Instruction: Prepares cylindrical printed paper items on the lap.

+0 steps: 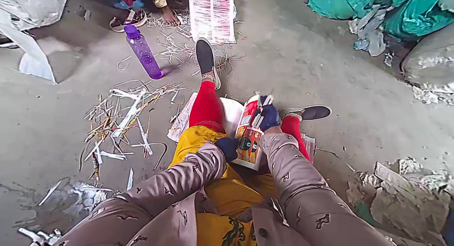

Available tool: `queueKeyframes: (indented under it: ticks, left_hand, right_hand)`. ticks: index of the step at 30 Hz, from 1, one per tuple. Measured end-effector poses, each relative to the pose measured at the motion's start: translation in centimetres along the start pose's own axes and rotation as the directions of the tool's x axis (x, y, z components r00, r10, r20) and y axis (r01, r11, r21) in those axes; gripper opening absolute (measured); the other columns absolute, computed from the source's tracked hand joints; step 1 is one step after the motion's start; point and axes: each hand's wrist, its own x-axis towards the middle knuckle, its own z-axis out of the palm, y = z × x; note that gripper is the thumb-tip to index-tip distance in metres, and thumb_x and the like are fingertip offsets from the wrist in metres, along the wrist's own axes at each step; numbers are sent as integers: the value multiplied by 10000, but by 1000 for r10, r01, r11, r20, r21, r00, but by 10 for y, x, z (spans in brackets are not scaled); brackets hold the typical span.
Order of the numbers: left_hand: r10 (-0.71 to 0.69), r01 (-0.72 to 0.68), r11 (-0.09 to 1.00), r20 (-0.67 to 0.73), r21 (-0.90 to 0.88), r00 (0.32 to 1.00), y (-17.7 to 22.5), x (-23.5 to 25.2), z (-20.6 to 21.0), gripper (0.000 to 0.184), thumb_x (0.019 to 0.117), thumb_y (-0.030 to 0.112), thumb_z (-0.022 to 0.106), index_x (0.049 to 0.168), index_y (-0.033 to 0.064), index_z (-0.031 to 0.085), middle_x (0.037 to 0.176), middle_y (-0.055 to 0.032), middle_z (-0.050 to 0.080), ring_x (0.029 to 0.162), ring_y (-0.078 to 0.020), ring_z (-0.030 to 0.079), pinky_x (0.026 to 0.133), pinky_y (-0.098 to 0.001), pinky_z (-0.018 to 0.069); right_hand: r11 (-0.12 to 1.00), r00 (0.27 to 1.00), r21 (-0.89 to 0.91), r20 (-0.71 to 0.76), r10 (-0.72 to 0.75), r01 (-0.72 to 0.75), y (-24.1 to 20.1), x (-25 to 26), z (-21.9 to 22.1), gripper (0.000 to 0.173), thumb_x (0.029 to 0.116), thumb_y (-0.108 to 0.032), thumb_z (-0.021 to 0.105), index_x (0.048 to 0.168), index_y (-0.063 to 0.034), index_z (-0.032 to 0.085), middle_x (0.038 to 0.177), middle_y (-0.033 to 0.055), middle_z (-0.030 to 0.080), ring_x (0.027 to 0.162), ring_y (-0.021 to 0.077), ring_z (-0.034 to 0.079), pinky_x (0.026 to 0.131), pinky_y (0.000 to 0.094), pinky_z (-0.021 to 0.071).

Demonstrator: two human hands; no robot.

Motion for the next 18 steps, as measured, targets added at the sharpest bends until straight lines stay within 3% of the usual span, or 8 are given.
queueKeyframes:
  ticks: [2, 4, 6, 8, 11, 14, 17, 18]
  left_hand:
    - [-16, 16, 1000, 8, -8, 1000, 5, -7, -7, 437, 934, 160, 668, 1327, -10, 581, 1271, -286, 640, 1192, -467, 626, 975, -672, 491]
    - [-21, 21, 999, 7, -39, 1000, 5, -17, -11, 369, 923, 126, 654, 1247, -41, 597, 1211, -285, 637, 1154, -443, 619, 972, -631, 479]
    - [29, -34, 994, -48, -103, 998, -8, -10, -9, 260, 906, 115, 660, 1105, -47, 619, 1051, -236, 629, 1008, -384, 599, 882, -590, 462]
    - [31, -37, 994, -62, -103, 998, -19, -4, -3, 322, 954, 247, 695, 1184, 26, 658, 1082, -191, 709, 1034, -354, 692, 902, -593, 544]
    - [-38, 36, 997, -23, -69, 999, -20, -5, -5, 381, 924, 250, 705, 1253, 64, 651, 1118, -190, 715, 1050, -377, 697, 884, -636, 549]
    - [-118, 118, 992, 7, 41, 993, -11, -12, -11, 376, 898, 207, 701, 1245, 72, 652, 1119, -192, 714, 1046, -397, 696, 857, -659, 549]
    - [-147, 148, 975, -16, 163, 989, -4, -20, -10, 320, 940, 168, 650, 1228, 29, 656, 1146, -212, 704, 1057, -409, 694, 843, -642, 562]
    - [-163, 166, 972, -30, 165, 986, 1, -25, -11, 316, 953, 122, 629, 1250, 15, 642, 1201, -226, 686, 1109, -423, 676, 868, -640, 550]
  right_hand:
    - [958, 948, 151, 174, -267, 242, -4, 50, 3, 414, 989, -77, 399, 1382, -135, 513, 1271, 24, 626, 676, 92, 570, 554, 292, 503]
    - [965, 951, 129, 182, -251, 230, -30, 64, 23, 305, 1014, -141, 494, 1314, -152, 544, 1179, 20, 641, 636, 94, 556, 521, 283, 487]
    - [976, 964, 15, 153, -218, 219, -58, 63, 39, 330, 1021, -146, 536, 1350, -165, 550, 1163, 31, 628, 644, 123, 553, 536, 307, 491]
    - [966, 973, -131, 99, -210, 222, -64, 51, 33, 346, 1029, -154, 541, 1375, -147, 544, 1147, 59, 664, 640, 140, 590, 549, 324, 518]
    - [947, 982, -265, 2, -190, 184, -33, 21, 1, 326, 1072, -257, 515, 1358, -104, 553, 1069, 69, 702, 652, 140, 620, 591, 332, 550]
    - [976, 996, -216, -66, -57, 42, 27, -22, -37, 275, 1038, -202, 540, 1256, -65, 636, 1001, 75, 690, 666, 139, 600, 602, 337, 535]
    - [981, 987, -148, 88, 137, -123, 80, -55, -54, 284, 1004, -222, 586, 1255, -107, 652, 1002, 41, 681, 637, 122, 570, 564, 302, 506]
    - [981, 977, -126, 138, 163, -146, 92, -60, -53, 261, 1011, -252, 586, 1227, -119, 647, 872, 29, 650, 588, 121, 558, 541, 297, 505]
